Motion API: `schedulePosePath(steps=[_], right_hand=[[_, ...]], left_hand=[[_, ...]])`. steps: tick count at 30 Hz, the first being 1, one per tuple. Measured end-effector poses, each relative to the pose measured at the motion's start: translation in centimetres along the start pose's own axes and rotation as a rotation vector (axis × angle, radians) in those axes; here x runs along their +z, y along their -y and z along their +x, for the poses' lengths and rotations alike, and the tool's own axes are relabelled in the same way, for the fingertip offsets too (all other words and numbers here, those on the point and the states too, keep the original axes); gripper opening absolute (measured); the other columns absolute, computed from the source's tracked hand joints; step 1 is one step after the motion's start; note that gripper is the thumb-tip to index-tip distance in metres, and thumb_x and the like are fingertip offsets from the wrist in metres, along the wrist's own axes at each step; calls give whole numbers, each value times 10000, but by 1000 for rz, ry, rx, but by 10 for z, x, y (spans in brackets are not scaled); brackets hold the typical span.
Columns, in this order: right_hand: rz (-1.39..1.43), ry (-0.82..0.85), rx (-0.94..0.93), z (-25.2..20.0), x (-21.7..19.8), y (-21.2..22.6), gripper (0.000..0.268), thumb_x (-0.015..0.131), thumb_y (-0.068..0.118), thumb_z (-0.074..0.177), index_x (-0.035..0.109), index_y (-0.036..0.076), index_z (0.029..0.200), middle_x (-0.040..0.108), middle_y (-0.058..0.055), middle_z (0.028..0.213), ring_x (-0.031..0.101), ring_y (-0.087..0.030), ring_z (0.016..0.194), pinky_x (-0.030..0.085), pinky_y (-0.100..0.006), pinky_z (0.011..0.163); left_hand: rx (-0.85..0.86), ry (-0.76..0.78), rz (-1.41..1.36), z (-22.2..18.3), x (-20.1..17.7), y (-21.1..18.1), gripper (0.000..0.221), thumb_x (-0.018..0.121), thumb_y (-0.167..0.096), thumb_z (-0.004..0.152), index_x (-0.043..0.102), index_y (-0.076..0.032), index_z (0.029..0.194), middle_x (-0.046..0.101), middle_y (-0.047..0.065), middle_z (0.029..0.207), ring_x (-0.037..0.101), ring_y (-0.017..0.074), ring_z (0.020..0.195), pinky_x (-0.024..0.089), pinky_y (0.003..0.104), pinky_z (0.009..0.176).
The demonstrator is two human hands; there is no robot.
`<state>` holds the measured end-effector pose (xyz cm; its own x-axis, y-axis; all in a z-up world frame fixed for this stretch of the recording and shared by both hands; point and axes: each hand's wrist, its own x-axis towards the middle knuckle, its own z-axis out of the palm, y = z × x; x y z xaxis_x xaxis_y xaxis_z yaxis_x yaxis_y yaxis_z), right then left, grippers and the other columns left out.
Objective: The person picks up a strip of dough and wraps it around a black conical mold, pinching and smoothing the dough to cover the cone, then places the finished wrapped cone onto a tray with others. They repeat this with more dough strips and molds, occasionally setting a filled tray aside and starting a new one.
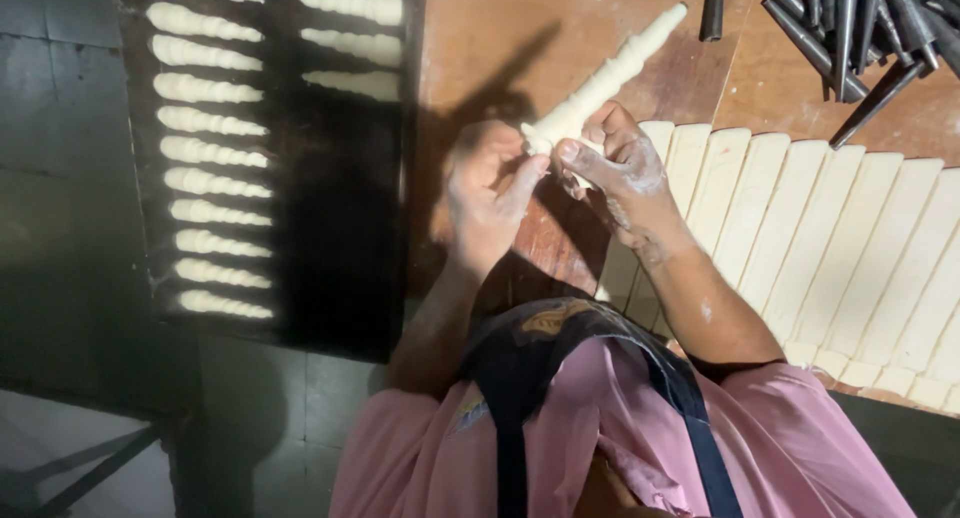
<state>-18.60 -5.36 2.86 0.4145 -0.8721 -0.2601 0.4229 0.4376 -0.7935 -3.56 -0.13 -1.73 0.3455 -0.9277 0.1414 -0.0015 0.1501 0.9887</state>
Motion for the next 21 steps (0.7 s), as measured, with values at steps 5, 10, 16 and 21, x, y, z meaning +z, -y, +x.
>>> schedulePosePath(steps=[5,10,16,21], right_hand=[[171,-46,23,0,-9,-16,236,706,44,1023,498,60,1133,639,-57,872,589,-127,712,484,-253,665],[101,-94,-49,0,-3,-7,242,699,27,1018,514,53,1171,649,-49,906,593,-112,711,491,-245,644],[6,-68,-111,-8,19,8,305,712,66,1013,503,55,1235,653,-43,911,590,-92,711,485,-231,625],[8,-72,-107,-13,23,3,340,736,89,1009,470,64,1220,669,-69,941,603,-102,730,462,-217,609]], left_hand=[[-137,145,-223,5,-5,4,261,723,104,964,600,15,1176,672,72,1070,683,142,936,600,266,816],[150,231,136,16,-8,-41,321,761,67,929,592,7,1195,607,142,1158,674,215,1021,574,324,892],[498,148,508,18,-10,-45,363,763,36,912,574,-27,1215,624,175,1138,687,319,1019,591,356,867],[579,-4,212,12,1,-31,398,692,54,906,514,-32,1252,600,161,1123,641,294,954,570,376,835]])
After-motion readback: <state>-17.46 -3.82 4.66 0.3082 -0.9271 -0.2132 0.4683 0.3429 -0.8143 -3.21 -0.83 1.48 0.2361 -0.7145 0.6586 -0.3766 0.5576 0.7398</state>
